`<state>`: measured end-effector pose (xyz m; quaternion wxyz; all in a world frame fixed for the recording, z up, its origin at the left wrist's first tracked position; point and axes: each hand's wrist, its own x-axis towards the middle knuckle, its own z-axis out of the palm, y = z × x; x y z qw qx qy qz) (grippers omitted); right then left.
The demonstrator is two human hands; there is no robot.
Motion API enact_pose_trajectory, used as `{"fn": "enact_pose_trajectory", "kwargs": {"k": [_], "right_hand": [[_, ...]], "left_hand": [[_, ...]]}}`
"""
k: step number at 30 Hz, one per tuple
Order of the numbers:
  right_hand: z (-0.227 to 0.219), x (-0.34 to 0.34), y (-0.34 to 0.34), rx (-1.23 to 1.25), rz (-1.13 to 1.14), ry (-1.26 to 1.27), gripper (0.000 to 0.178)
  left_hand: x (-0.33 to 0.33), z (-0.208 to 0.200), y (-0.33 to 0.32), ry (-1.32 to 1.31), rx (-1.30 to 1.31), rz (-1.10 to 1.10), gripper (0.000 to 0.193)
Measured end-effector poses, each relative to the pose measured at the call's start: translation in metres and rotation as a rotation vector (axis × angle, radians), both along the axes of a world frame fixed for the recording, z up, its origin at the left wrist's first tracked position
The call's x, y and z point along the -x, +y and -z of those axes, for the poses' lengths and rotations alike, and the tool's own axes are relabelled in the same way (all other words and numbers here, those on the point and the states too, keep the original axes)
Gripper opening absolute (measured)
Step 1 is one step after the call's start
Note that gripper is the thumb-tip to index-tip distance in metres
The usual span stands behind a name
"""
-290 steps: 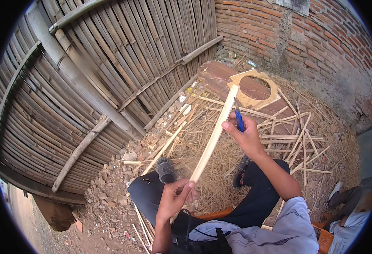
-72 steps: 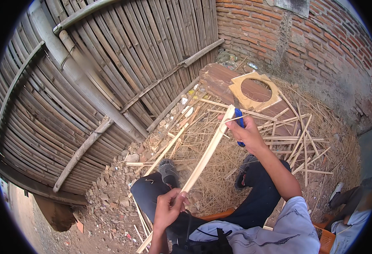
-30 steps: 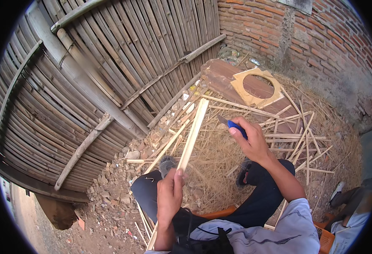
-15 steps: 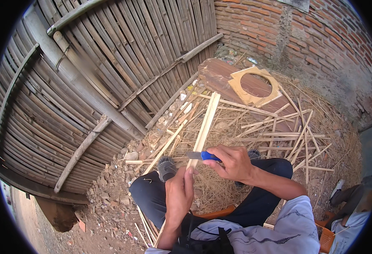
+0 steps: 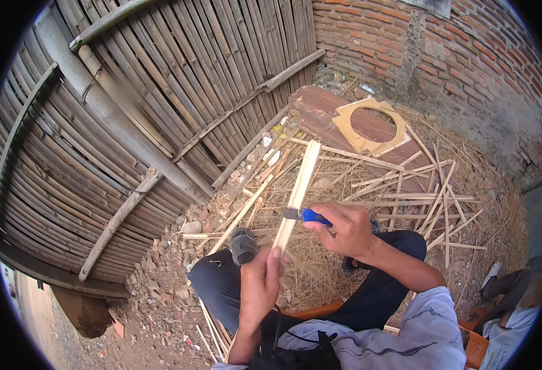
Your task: The person sits on the ground and uses a blue utility knife to shave and smooth a long, thin strip of bamboo. They hold the bamboo with their left hand and scrape the surface with the knife in their right hand, rotating the strip to work on different sides.
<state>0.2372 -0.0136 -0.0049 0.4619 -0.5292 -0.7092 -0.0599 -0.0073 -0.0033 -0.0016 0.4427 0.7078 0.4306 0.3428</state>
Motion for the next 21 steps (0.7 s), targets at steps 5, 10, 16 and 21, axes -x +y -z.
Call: {"fn": "enact_pose_trajectory", "kwargs": {"k": [5,10,16,21], "right_hand": [[-0.003,-0.010,0.005,-0.018,0.034,-0.056,0.027],[-0.003,-0.030,0.017,-0.150,0.151,-0.020,0.027],[-0.028,-0.063,0.018,0.008,0.294,0.162,0.030],[0.007,-0.010,0.008,-0.030,-0.027,0.067,0.031]], "left_hand": [[0.009,0.008,-0.002,-0.029,0.048,0.015,0.034],[0.020,0.007,-0.005,-0.030,0.107,0.058,0.041],[0.046,0.019,-0.017,-0.034,0.237,0.053,0.038],[0.033,0.021,0.000,-0.170,0.288,0.060,0.039]]}}
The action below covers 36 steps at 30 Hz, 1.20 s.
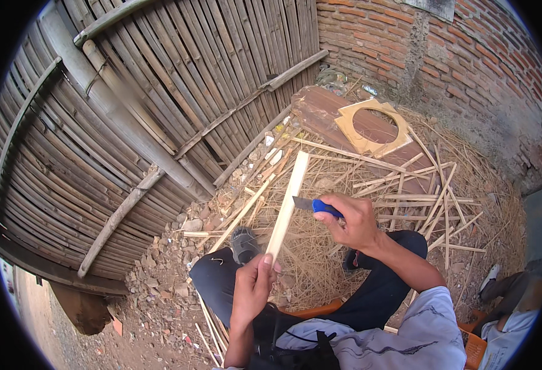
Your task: The person sits on the ground and uses a blue utility knife to shave and smooth a long, thin strip of bamboo. They hold the bamboo with their left hand and scrape the surface with the knife in their right hand, rotating the strip to work on different sides.
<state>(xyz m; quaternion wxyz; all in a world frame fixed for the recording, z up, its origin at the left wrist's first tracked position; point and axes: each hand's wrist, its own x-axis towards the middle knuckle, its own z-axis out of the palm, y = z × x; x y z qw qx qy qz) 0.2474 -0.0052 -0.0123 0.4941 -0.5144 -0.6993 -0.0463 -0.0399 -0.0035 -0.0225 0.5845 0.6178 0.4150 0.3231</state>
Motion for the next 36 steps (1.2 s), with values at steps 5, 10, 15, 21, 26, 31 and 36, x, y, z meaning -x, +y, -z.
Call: {"fn": "enact_pose_trajectory", "kwargs": {"k": [5,10,15,21,26,31,36], "right_hand": [[0.000,0.025,-0.009,0.052,-0.118,-0.108,0.029],[-0.001,0.027,-0.008,0.016,-0.116,-0.099,0.030],[-0.004,0.026,-0.012,0.046,-0.111,-0.102,0.030],[-0.009,0.024,-0.011,0.010,-0.091,-0.122,0.030],[-0.008,0.014,-0.006,-0.002,-0.042,-0.139,0.030],[-0.012,0.010,-0.009,0.022,-0.005,-0.181,0.028],[-0.033,-0.044,0.013,-0.049,0.298,0.061,0.030]], "left_hand": [[-0.013,-0.006,0.006,-0.087,0.067,0.020,0.039],[-0.022,-0.011,0.006,-0.096,0.076,0.031,0.039],[-0.022,-0.015,0.008,-0.145,0.220,0.073,0.041],[-0.020,-0.016,0.007,-0.127,0.238,0.082,0.042],[-0.014,-0.014,0.005,-0.109,0.236,0.098,0.043],[-0.010,-0.016,0.005,-0.097,0.240,0.109,0.044],[0.020,-0.003,-0.006,-0.112,0.420,0.161,0.044]]}}
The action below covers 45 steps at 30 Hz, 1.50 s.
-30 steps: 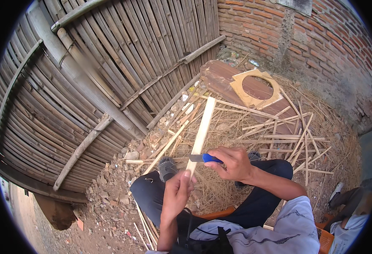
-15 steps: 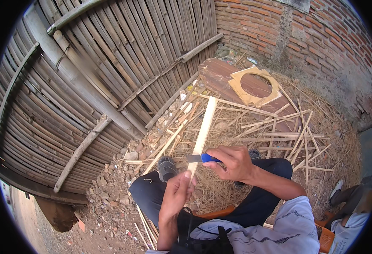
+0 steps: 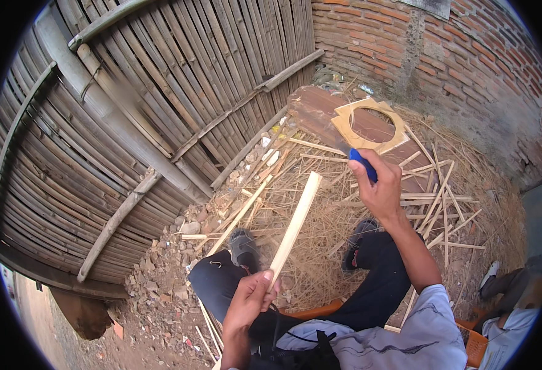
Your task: The person sits on the ground and uses a blue utility knife to shave and smooth a long, thin strip of bamboo. They hold the bamboo with their left hand and scrape the surface with the knife in their right hand, rotating the strip to work on different sides.
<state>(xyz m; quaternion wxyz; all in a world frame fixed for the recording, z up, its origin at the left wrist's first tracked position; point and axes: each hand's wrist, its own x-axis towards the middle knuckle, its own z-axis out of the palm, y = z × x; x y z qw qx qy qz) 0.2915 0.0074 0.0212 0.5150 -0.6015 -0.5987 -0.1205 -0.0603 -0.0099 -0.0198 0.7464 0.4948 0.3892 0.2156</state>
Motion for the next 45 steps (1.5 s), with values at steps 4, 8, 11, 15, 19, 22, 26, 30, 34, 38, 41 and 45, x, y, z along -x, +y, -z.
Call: {"fn": "enact_pose_trajectory", "kwargs": {"k": [4,8,11,15,19,22,26,30,34,38,41,45], "right_hand": [[-0.003,-0.003,-0.003,0.059,-0.024,0.045,0.032],[0.028,0.033,-0.010,0.080,-0.216,-0.041,0.029],[0.032,0.055,-0.017,0.106,-0.320,-0.134,0.030],[0.033,0.066,-0.021,0.139,-0.376,-0.186,0.031],[0.036,0.071,-0.024,0.151,-0.406,-0.202,0.032],[0.034,0.070,-0.024,0.127,-0.392,-0.188,0.031],[0.031,0.063,-0.021,0.097,-0.369,-0.176,0.030],[0.028,0.055,-0.021,0.105,-0.325,-0.212,0.030],[0.025,0.044,-0.017,0.068,-0.267,-0.221,0.029],[0.020,0.036,-0.012,0.024,-0.227,-0.207,0.028],[0.017,0.023,-0.009,-0.007,-0.150,-0.197,0.028],[-0.001,-0.017,0.001,-0.008,0.040,-0.021,0.029]], "left_hand": [[0.004,0.012,-0.003,0.031,-0.100,-0.049,0.043],[-0.011,0.007,0.006,0.061,-0.248,-0.126,0.042],[-0.020,0.007,0.008,0.074,-0.332,-0.159,0.042],[-0.035,0.000,0.008,0.121,-0.417,-0.185,0.042],[-0.043,0.000,0.008,0.150,-0.531,-0.221,0.041],[-0.047,-0.004,0.006,0.201,-0.594,-0.222,0.040],[-0.046,-0.008,0.004,0.221,-0.545,-0.197,0.039],[-0.043,-0.005,0.002,0.193,-0.552,-0.199,0.040],[-0.035,-0.006,0.000,0.184,-0.521,-0.169,0.041],[-0.024,-0.009,-0.003,0.210,-0.496,-0.139,0.042],[-0.017,-0.012,-0.005,0.203,-0.474,-0.119,0.042],[0.004,-0.007,-0.015,0.211,-0.437,-0.046,0.045]]}}
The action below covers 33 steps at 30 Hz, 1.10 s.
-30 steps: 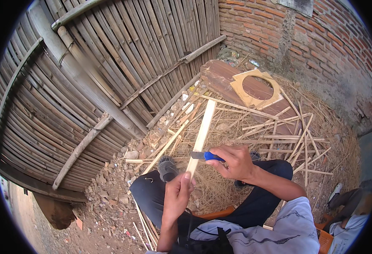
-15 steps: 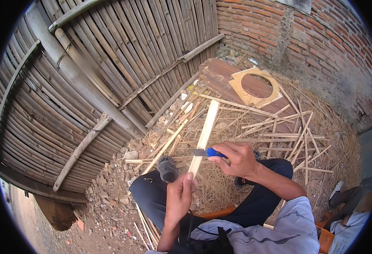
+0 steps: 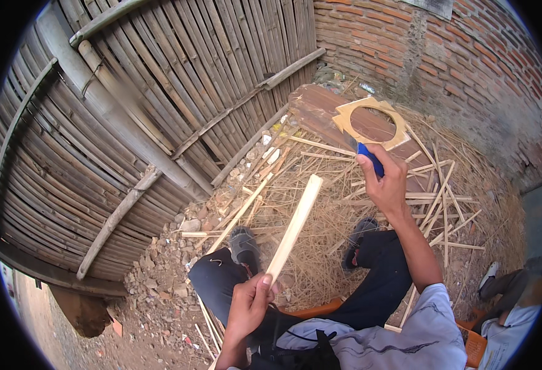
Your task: The person sits on the ground and uses a blue utility knife to shave and smooth a long, thin strip of bamboo. They hold the bamboo with their left hand and scrape the surface with the knife in their right hand, rotating the strip to work on different sides.
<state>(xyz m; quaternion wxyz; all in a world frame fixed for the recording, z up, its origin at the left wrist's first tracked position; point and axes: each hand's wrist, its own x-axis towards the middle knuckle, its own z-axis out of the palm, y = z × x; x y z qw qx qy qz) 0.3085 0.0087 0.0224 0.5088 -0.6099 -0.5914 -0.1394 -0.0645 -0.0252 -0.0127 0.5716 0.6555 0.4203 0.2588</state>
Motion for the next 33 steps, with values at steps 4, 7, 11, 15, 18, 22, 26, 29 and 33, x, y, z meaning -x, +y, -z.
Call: {"fn": "enact_pose_trajectory", "kwargs": {"k": [4,7,11,15,18,22,26,29,33], "right_hand": [[-0.002,0.012,-0.010,0.073,-0.027,0.059,0.029],[0.015,0.042,-0.013,0.030,-0.201,-0.031,0.027],[0.021,0.069,-0.019,0.070,-0.331,-0.122,0.026],[0.029,0.075,-0.022,0.125,-0.374,-0.169,0.027],[0.028,0.081,-0.025,0.143,-0.402,-0.168,0.028],[0.028,0.084,-0.024,0.125,-0.408,-0.151,0.029],[0.028,0.082,-0.022,0.126,-0.395,-0.158,0.028],[0.028,0.082,-0.023,0.105,-0.375,-0.175,0.028],[0.026,0.080,-0.023,0.081,-0.356,-0.213,0.028]], "left_hand": [[-0.003,0.005,-0.001,0.007,-0.099,-0.061,0.044],[-0.019,0.001,0.005,0.039,-0.156,-0.098,0.041],[-0.032,-0.006,0.009,0.068,-0.223,-0.129,0.035],[-0.044,-0.015,0.010,0.131,-0.310,-0.168,0.033],[-0.051,-0.015,0.010,0.161,-0.392,-0.199,0.032],[-0.057,-0.015,0.010,0.172,-0.411,-0.211,0.032],[-0.058,-0.017,0.010,0.179,-0.390,-0.204,0.033],[-0.057,-0.017,0.010,0.163,-0.395,-0.200,0.033],[-0.055,-0.016,0.009,0.162,-0.407,-0.193,0.032]]}}
